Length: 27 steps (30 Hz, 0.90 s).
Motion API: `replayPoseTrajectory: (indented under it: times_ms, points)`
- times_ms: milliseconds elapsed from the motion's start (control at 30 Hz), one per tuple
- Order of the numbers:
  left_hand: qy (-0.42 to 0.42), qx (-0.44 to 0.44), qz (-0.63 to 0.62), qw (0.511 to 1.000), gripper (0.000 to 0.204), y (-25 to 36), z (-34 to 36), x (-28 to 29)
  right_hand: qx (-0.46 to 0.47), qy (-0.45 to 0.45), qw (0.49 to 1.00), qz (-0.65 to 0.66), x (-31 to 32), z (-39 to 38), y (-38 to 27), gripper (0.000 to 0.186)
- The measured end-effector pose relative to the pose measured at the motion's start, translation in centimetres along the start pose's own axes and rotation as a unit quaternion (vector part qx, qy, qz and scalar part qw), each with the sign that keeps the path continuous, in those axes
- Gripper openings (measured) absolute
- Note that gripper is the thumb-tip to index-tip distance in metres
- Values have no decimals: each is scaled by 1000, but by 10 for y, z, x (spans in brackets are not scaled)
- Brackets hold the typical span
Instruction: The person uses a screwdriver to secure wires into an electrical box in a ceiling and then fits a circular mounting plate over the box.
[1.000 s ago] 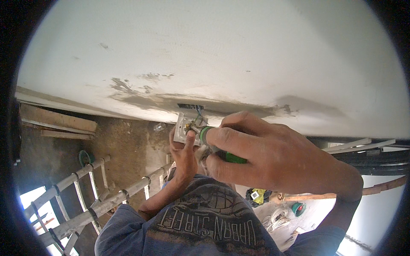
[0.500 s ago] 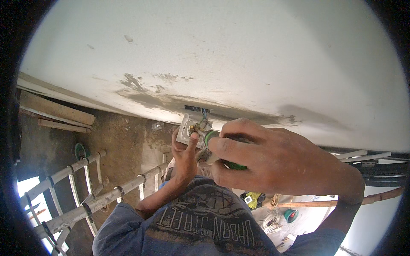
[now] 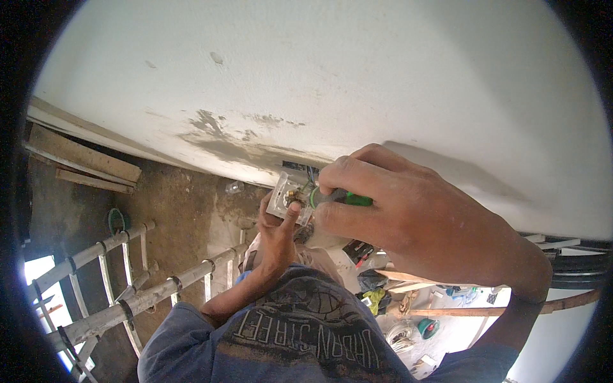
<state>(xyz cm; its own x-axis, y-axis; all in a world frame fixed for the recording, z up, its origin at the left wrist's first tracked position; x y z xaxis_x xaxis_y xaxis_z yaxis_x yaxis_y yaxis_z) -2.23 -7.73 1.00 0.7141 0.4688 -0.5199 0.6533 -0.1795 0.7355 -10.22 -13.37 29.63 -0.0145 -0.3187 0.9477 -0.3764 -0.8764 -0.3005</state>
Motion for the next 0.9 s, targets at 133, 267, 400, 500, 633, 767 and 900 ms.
replayPoseTrajectory:
  times_ms: [133, 267, 400, 500, 633, 767, 900]
  points:
    - [3, 18, -3, 1000, 56, 1, -1, -1, 2, -11, 1000, 9, 1, 3, 0, 26]
    - [-14, 5, -9, 1000, 56, 3, 0, -3, 7, -28, 1000, -11, 1, 5, -4, 27]
    - [-19, 4, -12, 1000, 56, 1, 2, -4, 28, -14, 999, -17, -2, 4, 1, 27]
    - [-17, 0, -3, 1000, 56, 1, 2, 0, 26, -33, 998, -41, 4, 2, -2, 29]
    - [-18, 13, -7, 1000, 56, 3, 0, -2, 35, -71, 997, -20, -2, -3, -3, 31]
    - [-22, 9, -9, 1000, 56, 1, 1, -1, 75, -86, 993, -17, -8, -8, -7, 33]
    - [-19, 12, -8, 1000, 56, 2, 1, -3, 117, -83, 988, -53, -14, -11, -10, 34]
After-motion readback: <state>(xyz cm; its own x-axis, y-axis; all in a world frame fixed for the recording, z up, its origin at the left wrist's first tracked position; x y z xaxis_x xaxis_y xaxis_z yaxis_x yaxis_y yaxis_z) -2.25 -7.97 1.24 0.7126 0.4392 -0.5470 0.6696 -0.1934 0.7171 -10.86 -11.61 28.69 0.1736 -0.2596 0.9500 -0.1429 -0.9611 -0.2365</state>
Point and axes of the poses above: each hand's wrist, its own z-axis towards the middle knuckle, its own x-axis out of the back of the hand, y = z × x, the point moved 9 cm from there along z, towards the middle knuckle, and after that the axes turned 6 degrees about x, right-handed, at the moved point
